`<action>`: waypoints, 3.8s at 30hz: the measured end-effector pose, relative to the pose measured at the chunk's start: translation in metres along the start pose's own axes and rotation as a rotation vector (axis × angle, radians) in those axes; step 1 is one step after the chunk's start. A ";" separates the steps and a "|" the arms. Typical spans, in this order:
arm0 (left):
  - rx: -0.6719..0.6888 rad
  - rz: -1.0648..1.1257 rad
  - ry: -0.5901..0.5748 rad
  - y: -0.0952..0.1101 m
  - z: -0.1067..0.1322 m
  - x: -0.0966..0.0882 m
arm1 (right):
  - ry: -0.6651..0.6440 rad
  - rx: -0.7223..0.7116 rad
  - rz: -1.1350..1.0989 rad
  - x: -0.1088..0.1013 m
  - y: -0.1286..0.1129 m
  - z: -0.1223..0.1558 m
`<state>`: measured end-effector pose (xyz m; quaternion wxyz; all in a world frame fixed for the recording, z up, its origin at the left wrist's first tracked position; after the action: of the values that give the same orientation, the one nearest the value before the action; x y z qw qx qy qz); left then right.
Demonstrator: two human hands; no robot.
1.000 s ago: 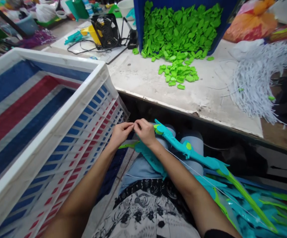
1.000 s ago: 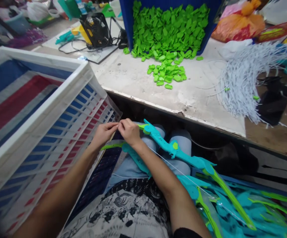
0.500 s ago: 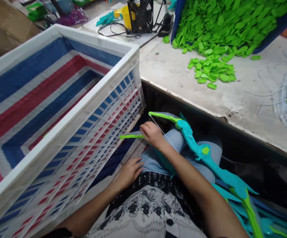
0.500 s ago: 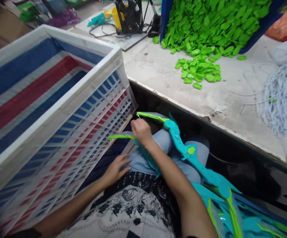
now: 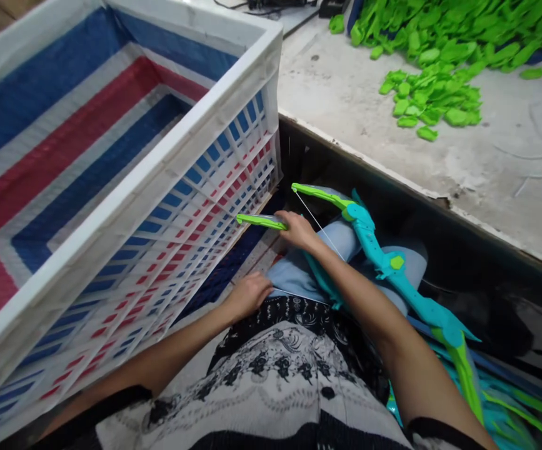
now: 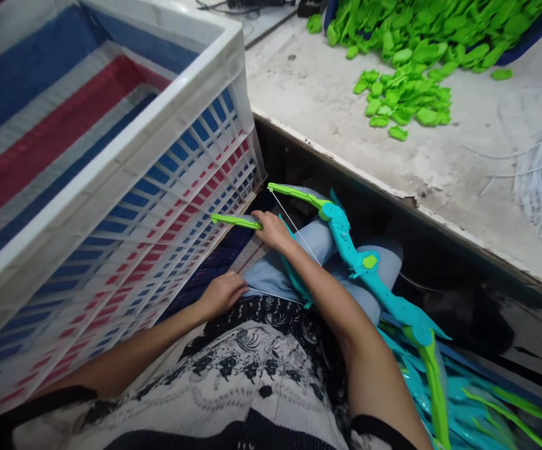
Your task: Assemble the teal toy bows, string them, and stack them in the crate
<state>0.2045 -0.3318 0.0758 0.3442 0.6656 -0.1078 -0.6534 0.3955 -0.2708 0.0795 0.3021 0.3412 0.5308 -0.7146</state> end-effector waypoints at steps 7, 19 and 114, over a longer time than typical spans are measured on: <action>0.128 -0.206 -0.061 0.006 0.000 0.007 | 0.024 0.023 -0.070 0.000 0.008 -0.001; -0.364 1.175 0.071 0.020 -0.017 -0.036 | 0.008 0.025 -0.325 -0.005 0.024 -0.006; -0.110 1.047 0.684 -0.011 -0.123 -0.135 | 0.844 -0.177 -0.611 -0.157 -0.039 -0.011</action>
<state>0.3007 -0.2042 0.1658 0.6673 0.6773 -0.2696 -0.1526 0.4582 -0.2391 0.2260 -0.1322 0.4022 0.7397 -0.5231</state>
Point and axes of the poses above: each hand's wrist, its own z-axis away from the middle knuckle, its own x-axis out of the palm, y = z × x, the point moved 5 cm from there along -z, towards the middle knuckle, and after that the axes turned 7 degrees about x, right-handed, at the moved point
